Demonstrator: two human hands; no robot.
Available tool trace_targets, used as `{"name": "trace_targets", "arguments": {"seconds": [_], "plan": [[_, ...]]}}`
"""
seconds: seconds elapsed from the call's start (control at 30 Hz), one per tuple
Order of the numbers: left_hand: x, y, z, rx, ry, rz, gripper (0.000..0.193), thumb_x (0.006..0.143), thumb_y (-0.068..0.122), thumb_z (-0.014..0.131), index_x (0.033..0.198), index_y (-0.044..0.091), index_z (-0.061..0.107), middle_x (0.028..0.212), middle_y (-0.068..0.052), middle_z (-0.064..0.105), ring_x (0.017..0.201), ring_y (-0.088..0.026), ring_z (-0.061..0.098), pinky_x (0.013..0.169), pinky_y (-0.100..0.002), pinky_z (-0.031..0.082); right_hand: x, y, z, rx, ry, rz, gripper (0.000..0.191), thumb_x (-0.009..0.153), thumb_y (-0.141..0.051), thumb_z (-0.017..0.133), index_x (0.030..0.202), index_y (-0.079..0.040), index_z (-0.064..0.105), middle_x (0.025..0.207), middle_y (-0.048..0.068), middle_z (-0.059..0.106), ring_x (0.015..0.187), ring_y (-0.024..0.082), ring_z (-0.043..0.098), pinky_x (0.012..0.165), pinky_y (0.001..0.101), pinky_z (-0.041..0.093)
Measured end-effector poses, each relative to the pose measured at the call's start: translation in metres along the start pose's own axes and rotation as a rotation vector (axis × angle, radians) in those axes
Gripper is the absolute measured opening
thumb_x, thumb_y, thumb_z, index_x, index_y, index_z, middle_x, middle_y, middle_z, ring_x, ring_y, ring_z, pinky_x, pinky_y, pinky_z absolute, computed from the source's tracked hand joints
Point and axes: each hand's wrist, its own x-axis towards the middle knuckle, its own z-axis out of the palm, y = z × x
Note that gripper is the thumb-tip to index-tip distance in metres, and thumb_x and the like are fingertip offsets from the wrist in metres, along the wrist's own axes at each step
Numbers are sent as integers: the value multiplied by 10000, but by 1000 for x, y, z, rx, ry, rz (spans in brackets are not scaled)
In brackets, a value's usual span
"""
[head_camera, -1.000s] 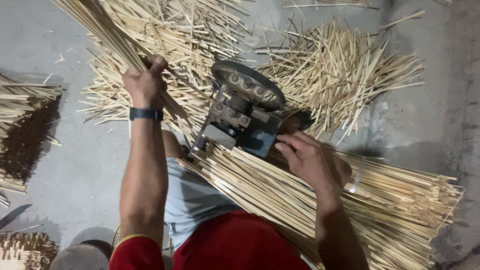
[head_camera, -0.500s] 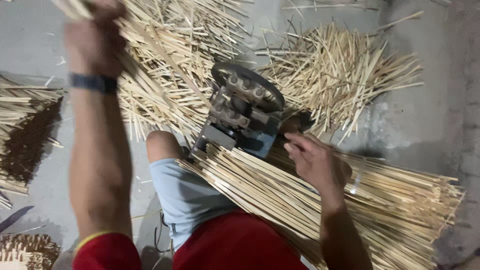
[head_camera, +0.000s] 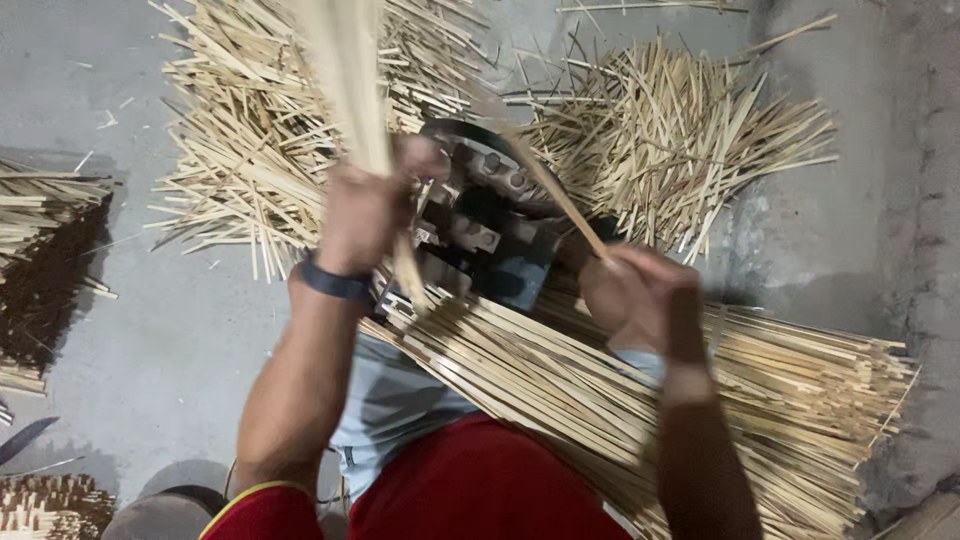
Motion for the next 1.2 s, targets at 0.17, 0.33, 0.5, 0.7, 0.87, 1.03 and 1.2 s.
{"name": "trace_targets", "arguments": {"seconds": [0.17, 0.33, 0.5, 0.7, 0.87, 1.03, 1.2], "plan": [[24, -4, -78, -220, 332, 35, 187, 1014, 255, 743, 983, 87, 667, 739, -5, 661, 500, -61, 525, 407, -224, 414, -69, 59, -81, -287, -22, 89, 152, 913, -207, 751, 1008, -93, 785, 892, 110, 772, 745, 188, 733, 675, 350, 600], [26, -44, -93, -317, 356, -137, 216, 1004, 276, 733, 929, 99, 634, 699, 2, 636, 483, -57, 517, 388, -207, 422, -75, 56, -88, -770, -196, 241, 298, 953, -371, 684, 924, -100, 805, 676, 124, 687, 557, 260, 651, 560, 396, 525], [22, -80, -79, -325, 377, -234, 181, 953, 244, 752, 953, 83, 671, 704, -15, 654, 485, -68, 523, 391, -209, 435, -61, 45, -34, -724, -77, -61, 292, 956, -391, 710, 891, -118, 789, 762, 95, 711, 546, 227, 654, 554, 356, 537], [25, -98, -70, -342, 360, -291, 166, 944, 219, 765, 967, 72, 690, 710, 2, 615, 483, -62, 469, 389, -206, 371, -53, 25, -10, -501, -75, -32, 234, 956, -348, 698, 1015, -146, 800, 857, 85, 774, 632, 225, 707, 618, 352, 564], [24, -111, -72, -389, 350, -297, 162, 931, 197, 775, 963, 73, 676, 717, -7, 615, 506, -68, 493, 410, -211, 384, -54, -3, -14, -734, 19, -94, 200, 959, -303, 699, 1053, -157, 798, 939, 110, 775, 740, 259, 721, 641, 375, 572], [22, -114, -72, -397, 346, -306, 170, 935, 190, 777, 965, 66, 665, 716, -18, 622, 499, -75, 488, 408, -214, 384, -31, -23, 22, -603, -220, 45, 258, 1028, -244, 625, 1197, -104, 760, 865, 147, 756, 624, 198, 719, 652, 365, 614], [19, -110, -77, -393, 352, -306, 185, 941, 202, 771, 1002, 48, 688, 717, -15, 624, 499, -73, 484, 409, -212, 390, -26, -18, 31, -312, -230, 50, 263, 998, -256, 628, 1173, -101, 749, 935, 95, 789, 714, 180, 749, 638, 354, 629]]}}
